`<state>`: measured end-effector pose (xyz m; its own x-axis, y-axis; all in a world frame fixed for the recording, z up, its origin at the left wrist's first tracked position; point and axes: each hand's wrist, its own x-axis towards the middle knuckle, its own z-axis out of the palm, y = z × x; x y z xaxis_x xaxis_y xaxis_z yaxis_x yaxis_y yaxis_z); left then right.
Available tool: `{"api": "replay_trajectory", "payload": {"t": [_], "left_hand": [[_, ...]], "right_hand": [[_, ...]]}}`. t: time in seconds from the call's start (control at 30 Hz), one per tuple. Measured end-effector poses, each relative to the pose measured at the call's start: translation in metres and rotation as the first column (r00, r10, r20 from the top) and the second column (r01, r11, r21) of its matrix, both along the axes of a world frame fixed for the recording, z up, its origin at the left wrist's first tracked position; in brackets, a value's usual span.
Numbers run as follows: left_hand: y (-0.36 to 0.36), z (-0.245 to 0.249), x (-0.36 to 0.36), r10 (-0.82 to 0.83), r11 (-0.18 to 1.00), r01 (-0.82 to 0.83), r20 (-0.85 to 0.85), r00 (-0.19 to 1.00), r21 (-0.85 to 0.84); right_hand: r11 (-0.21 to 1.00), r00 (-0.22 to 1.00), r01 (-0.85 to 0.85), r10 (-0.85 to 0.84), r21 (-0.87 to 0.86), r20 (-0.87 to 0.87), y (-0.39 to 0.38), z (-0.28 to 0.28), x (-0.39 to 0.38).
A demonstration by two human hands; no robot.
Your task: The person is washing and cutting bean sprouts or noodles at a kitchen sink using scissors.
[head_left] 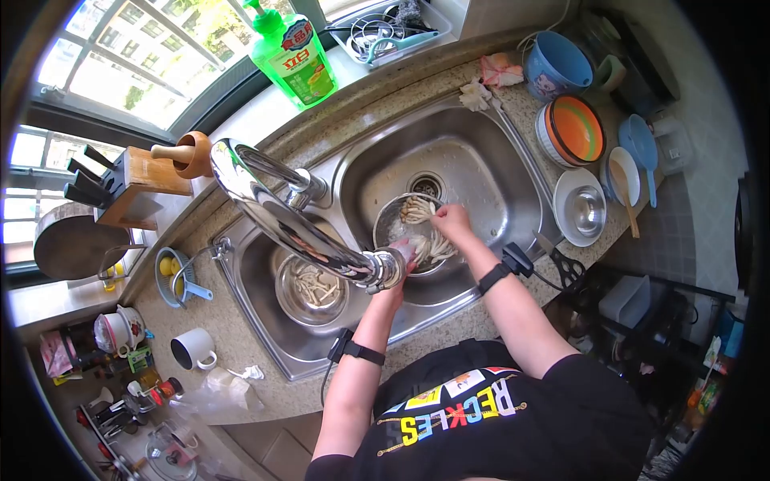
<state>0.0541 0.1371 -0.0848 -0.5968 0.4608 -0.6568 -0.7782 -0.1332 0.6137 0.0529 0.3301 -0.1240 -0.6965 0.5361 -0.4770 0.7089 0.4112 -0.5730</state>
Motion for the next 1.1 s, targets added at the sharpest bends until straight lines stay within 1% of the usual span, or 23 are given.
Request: {"api": "replay_trajectory", "payload": {"t": [0.03, 0.07, 0.1, 0.13, 0.17, 0.2, 0.23, 0.3, 0.33, 0.4, 0.47, 0.5, 0.6, 0.67, 0.73, 0.77, 0.8, 0.83, 0.87, 0.93, 1.0, 1.03, 1.1], "left_hand": [[0.004, 0.001, -0.001, -0.021, 0.999, 0.019, -0.073, 0.997, -0.036], [0.007, 0.002, -0.003, -0.044, 0.997, 0.034, -0.145, 0.988, -0.073], [0.009, 0.006, -0.006, -0.040, 0.997, 0.029, -0.150, 0.988, -0.073], [0.011, 0.013, -0.010, -0.034, 0.999, 0.032, -0.130, 0.991, -0.017], [0.012, 0.019, -0.013, -0.029, 0.999, 0.033, -0.109, 0.994, 0.038], [0.010, 0.024, -0.013, -0.026, 0.995, 0.035, -0.090, 0.996, 0.092], [0.005, 0.005, -0.013, -0.038, 0.998, 0.047, -0.163, 0.986, 0.050], [-0.006, 0.028, -0.015, -0.017, 1.000, 0.020, -0.181, 0.983, 0.014], [-0.011, 0.042, -0.015, 0.004, 1.000, -0.008, -0.195, 0.981, -0.019], [-0.019, 0.056, -0.014, 0.012, 1.000, -0.013, -0.189, 0.982, -0.005], [-0.027, 0.065, -0.012, 0.053, 0.996, -0.049, -0.049, 0.997, 0.075], [-0.031, 0.061, -0.012, 0.020, 0.996, -0.015, -0.054, 0.998, 0.093], [-0.032, 0.074, -0.011, -0.037, 0.987, 0.045, -0.051, 0.998, 0.155], [-0.030, 0.077, -0.007, 0.002, 0.992, 0.007, -0.070, 0.998, 0.127], [-0.036, 0.062, -0.009, -0.246, 0.967, 0.256, -0.298, 0.922, -0.004], [-0.035, 0.064, -0.007, -0.248, 0.966, 0.259, -0.302, 0.921, -0.004], [-0.034, 0.066, -0.005, -0.195, 0.976, 0.213, -0.259, 0.946, 0.043], [-0.032, 0.068, -0.004, -0.143, 0.982, 0.165, -0.212, 0.967, 0.088], [-0.030, 0.073, -0.002, -0.148, 0.981, 0.170, -0.215, 0.965, 0.089], [-0.027, 0.083, 0.000, -0.078, 0.966, 0.106, -0.125, 0.989, 0.236], [-0.026, 0.087, 0.000, -0.082, 0.965, 0.106, -0.106, 0.991, 0.239], [-0.027, 0.085, -0.002, -0.108, 0.949, 0.131, -0.094, 0.990, 0.286], [-0.024, 0.086, -0.001, -0.139, 0.930, 0.158, -0.082, 0.987, 0.333]], "right_hand": [[0.977, 0.986, 0.001, -0.037, -0.213, -0.165, -0.001, -0.003, 0.003], [0.977, 0.985, -0.002, -0.034, -0.212, -0.168, -0.006, 0.010, 0.004], [0.862, 0.985, -0.007, -0.080, -0.507, -0.150, -0.015, 0.036, 0.004], [0.659, 0.986, -0.012, -0.116, -0.752, -0.117, -0.026, 0.055, 0.004], [0.582, 0.978, -0.022, -0.157, -0.813, -0.139, -0.035, 0.061, 0.005], [0.580, 0.977, -0.028, -0.154, -0.814, -0.144, -0.041, 0.067, 0.006], [0.567, 0.974, -0.030, -0.168, -0.823, -0.152, -0.045, 0.074, 0.006], [0.553, 0.969, -0.034, -0.185, -0.833, -0.163, -0.049, 0.079, 0.009], [0.527, 0.974, -0.061, -0.155, -0.848, -0.166, -0.049, 0.080, 0.010], [0.502, 0.977, -0.094, -0.121, -0.860, -0.177, -0.051, 0.091, 0.009], [0.361, 0.956, -0.001, -0.272, -0.933, -0.107, -0.054, 0.103, 0.009], [0.355, 0.954, 0.000, -0.279, -0.935, -0.107, -0.055, 0.105, 0.009], [0.392, 0.963, -0.021, -0.239, -0.920, -0.124, -0.060, 0.113, 0.015], [0.378, 0.966, -0.079, -0.199, -0.922, -0.164, -0.058, 0.114, 0.021], [0.358, 0.966, -0.131, -0.163, -0.924, -0.200, -0.057, 0.116, 0.025], [0.409, 0.971, -0.135, -0.128, -0.902, -0.203, -0.056, 0.119, 0.027], [0.459, 0.974, -0.138, -0.096, -0.877, -0.204, -0.054, 0.122, 0.028], [0.461, 0.973, -0.138, -0.101, -0.877, -0.207, -0.052, 0.125, 0.029], [0.439, 0.972, -0.090, -0.157, -0.894, -0.175, -0.051, 0.129, 0.030], [0.416, 0.966, -0.042, -0.214, -0.909, -0.143, -0.047, 0.136, 0.034], [0.422, 0.946, -0.160, -0.193, -0.892, -0.261, -0.044, 0.140, 0.039], [0.422, 0.945, -0.159, -0.197, -0.892, -0.261, -0.044, 0.140, 0.041], [0.575, 0.905, -0.297, -0.085, -0.763, -0.416, -0.043, 0.141, 0.044]]}}
